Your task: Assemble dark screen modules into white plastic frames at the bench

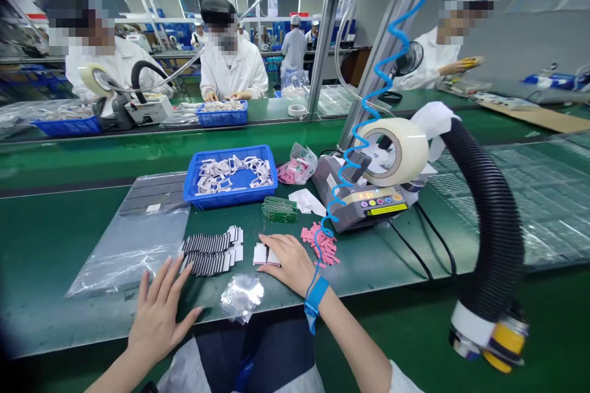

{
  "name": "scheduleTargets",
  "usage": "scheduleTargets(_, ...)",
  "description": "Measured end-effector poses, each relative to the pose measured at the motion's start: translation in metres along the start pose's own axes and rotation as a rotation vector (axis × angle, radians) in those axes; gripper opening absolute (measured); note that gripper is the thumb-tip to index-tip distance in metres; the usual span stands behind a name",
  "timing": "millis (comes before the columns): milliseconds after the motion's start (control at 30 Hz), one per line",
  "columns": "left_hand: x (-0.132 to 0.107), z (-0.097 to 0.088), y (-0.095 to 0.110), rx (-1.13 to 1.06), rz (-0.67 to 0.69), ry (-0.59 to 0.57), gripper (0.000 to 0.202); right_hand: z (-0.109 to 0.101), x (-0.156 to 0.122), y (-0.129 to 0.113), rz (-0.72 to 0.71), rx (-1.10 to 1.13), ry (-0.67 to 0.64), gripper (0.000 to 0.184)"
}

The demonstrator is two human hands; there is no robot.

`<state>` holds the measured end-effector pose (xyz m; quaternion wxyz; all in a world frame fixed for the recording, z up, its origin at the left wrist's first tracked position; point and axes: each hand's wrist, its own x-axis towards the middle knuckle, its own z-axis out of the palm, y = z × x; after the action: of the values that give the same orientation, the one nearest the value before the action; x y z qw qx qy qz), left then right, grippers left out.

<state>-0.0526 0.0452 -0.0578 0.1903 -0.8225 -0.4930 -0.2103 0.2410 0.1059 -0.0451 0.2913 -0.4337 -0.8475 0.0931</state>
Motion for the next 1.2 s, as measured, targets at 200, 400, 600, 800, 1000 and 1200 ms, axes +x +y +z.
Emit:
scheduleTargets(200,0.0,-0.003,-0.001,0.061,0.015,-0.046,0.075,0.003,-0.003,0.003,-0.012,0.021,0.05,0.042)
scheduleTargets(400,0.002,-0.008,0.002,0.105,-0.009,-0.085,0.068,0.008,-0.004,0.011,-0.008,-0.029,0.125,0.037)
scheduleTargets(600,0.004,-0.012,0.005,0.114,-0.003,-0.039,0.059,0.017,-0.004,0.025,-0.088,-0.135,0.201,0.038)
scheduleTargets(800,0.006,-0.013,0.007,0.052,-0.012,0.09,0.051,0.023,0.0,0.03,-0.082,-0.154,0.245,0.047)
scheduleTargets(1000,0.002,-0.009,0.007,0.002,-0.039,0.077,0.053,0.02,0.003,0.023,-0.008,-0.138,0.205,0.046)
scheduleTargets(1200,0.002,-0.008,0.009,-0.031,-0.082,0.087,0.051,0.016,0.002,0.016,0.002,-0.155,0.185,0.044)
